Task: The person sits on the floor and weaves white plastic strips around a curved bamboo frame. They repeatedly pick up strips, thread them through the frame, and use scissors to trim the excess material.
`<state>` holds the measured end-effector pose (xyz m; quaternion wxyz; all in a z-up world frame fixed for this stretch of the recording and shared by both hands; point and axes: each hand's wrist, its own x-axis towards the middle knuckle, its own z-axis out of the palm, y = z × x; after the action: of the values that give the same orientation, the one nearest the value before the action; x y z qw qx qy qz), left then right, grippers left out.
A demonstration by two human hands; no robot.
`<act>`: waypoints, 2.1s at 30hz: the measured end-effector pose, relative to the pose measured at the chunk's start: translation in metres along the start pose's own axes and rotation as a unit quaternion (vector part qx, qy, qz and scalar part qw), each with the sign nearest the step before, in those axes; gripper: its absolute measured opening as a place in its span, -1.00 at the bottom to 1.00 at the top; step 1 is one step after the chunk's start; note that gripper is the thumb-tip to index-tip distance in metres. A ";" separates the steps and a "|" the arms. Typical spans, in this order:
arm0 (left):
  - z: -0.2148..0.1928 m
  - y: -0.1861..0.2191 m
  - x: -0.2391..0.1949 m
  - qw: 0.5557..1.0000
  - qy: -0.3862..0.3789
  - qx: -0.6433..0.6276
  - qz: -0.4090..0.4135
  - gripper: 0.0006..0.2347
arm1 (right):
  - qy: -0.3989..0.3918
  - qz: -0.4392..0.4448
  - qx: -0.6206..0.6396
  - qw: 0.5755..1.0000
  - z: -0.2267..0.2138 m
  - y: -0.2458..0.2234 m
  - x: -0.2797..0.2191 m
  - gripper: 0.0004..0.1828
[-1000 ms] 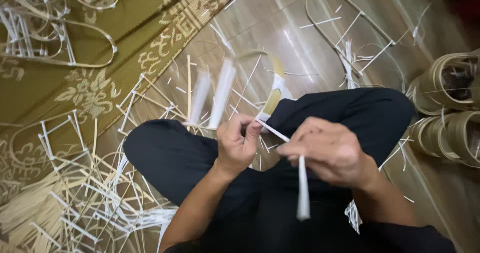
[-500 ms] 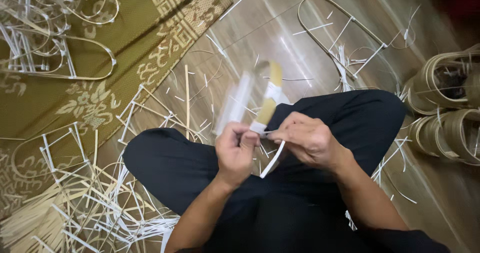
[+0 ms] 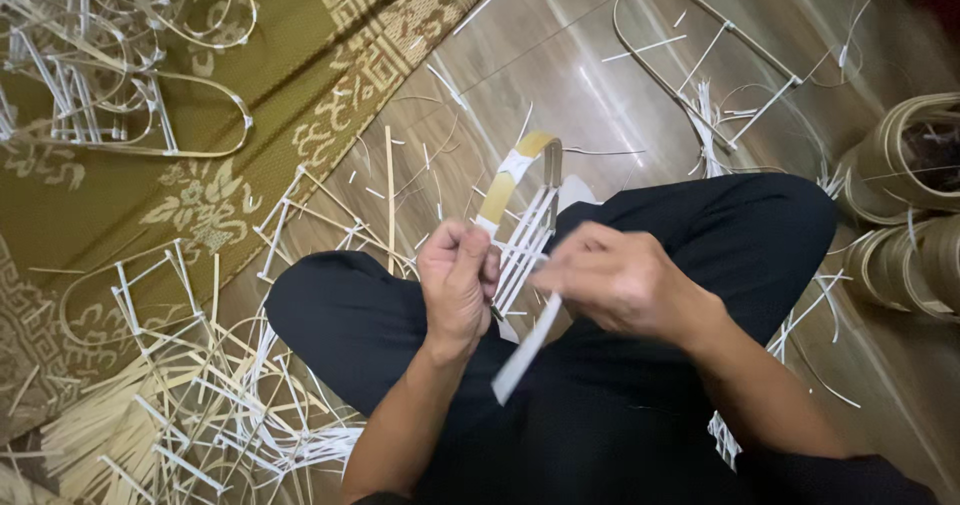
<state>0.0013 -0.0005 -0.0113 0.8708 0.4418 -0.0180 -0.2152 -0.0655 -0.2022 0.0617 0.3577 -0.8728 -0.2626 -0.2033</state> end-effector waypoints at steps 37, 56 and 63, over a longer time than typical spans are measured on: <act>-0.258 0.188 0.095 0.956 0.243 0.074 0.147 -0.85 | 0.071 0.341 0.095 0.933 -0.016 0.009 -0.045 -0.76; -0.060 -0.042 0.051 0.987 -0.078 -0.036 -0.137 -0.78 | 0.006 0.381 0.575 0.724 0.120 0.098 -0.014 -0.53; -0.060 -0.046 0.045 0.990 -0.076 -0.031 -0.115 -0.79 | 0.000 0.412 0.611 0.676 0.128 0.108 -0.003 -0.50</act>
<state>0.0392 0.0035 -0.0909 0.8497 0.3958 -0.0266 -0.3472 0.0190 -0.1748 -0.0807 0.8589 -0.4793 0.0584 0.1704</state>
